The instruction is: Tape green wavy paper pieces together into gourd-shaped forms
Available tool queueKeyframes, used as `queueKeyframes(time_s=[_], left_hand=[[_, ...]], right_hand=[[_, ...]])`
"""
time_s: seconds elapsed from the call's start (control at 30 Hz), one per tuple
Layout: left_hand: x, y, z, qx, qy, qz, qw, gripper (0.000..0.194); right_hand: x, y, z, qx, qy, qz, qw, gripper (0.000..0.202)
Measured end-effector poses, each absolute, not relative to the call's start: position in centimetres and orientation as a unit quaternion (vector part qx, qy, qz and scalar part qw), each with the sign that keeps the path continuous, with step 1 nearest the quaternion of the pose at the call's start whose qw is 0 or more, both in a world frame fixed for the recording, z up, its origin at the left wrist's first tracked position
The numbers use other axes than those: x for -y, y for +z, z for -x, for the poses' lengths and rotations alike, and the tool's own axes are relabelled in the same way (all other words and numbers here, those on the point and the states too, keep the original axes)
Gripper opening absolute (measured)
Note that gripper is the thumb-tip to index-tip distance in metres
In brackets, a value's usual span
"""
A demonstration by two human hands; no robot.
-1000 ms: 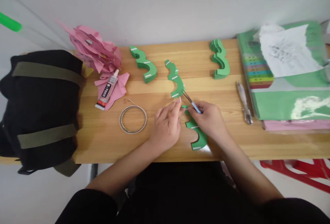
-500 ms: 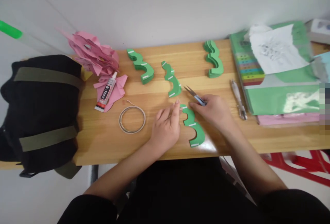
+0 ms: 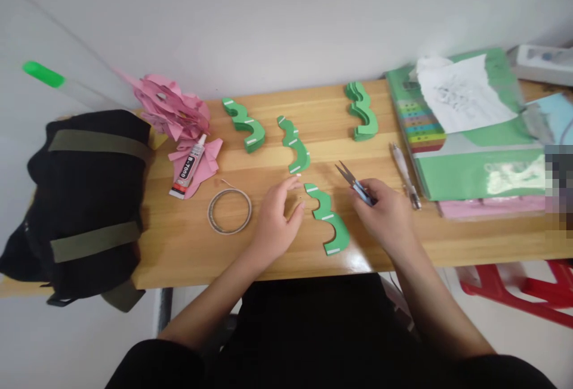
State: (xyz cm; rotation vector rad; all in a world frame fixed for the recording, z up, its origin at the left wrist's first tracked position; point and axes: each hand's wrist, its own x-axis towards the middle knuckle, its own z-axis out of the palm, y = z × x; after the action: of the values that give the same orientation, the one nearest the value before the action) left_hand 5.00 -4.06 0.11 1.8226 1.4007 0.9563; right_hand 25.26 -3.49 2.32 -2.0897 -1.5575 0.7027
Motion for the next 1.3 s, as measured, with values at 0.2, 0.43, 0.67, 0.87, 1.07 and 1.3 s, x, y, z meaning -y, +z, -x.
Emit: queueKeyframes(time_s=[0.2,0.43,0.67,0.87,1.07,1.3], left_hand=[[1.7,0.6,-5.0,-0.476,0.231,-0.809,0.255,0.056],[0.1,0.0,-4.8,-0.427,0.246,-0.830,0.262,0.057],[0.5,-0.4,-5.1,-0.431,0.295,-0.800,0.295,0.056],[0.3,0.2,-5.0,-0.445,0.341,-0.726,0.399,0.055],[-0.7,7.3,-5.4,-0.422,0.412,-0.597,0.544,0.042],[-1.5,15.7,-6.0,-0.410,0.549,-0.564,0.462,0.042]], right_hand=[[3.8,1.3,-26.3,0.617,0.054,0.769,0.158,0.038],[4.7,1.5,-24.0,0.704,0.115,0.670,0.208,0.029],[3.1,2.0,-21.7,0.709,0.256,0.641,0.146,0.025],[2.8,2.2,-22.4,0.647,0.372,0.623,0.234,0.004],[2.1,7.6,-23.4,0.591,0.497,0.515,0.373,0.020],[0.5,15.1,-23.6,0.654,0.367,0.452,0.483,0.014]])
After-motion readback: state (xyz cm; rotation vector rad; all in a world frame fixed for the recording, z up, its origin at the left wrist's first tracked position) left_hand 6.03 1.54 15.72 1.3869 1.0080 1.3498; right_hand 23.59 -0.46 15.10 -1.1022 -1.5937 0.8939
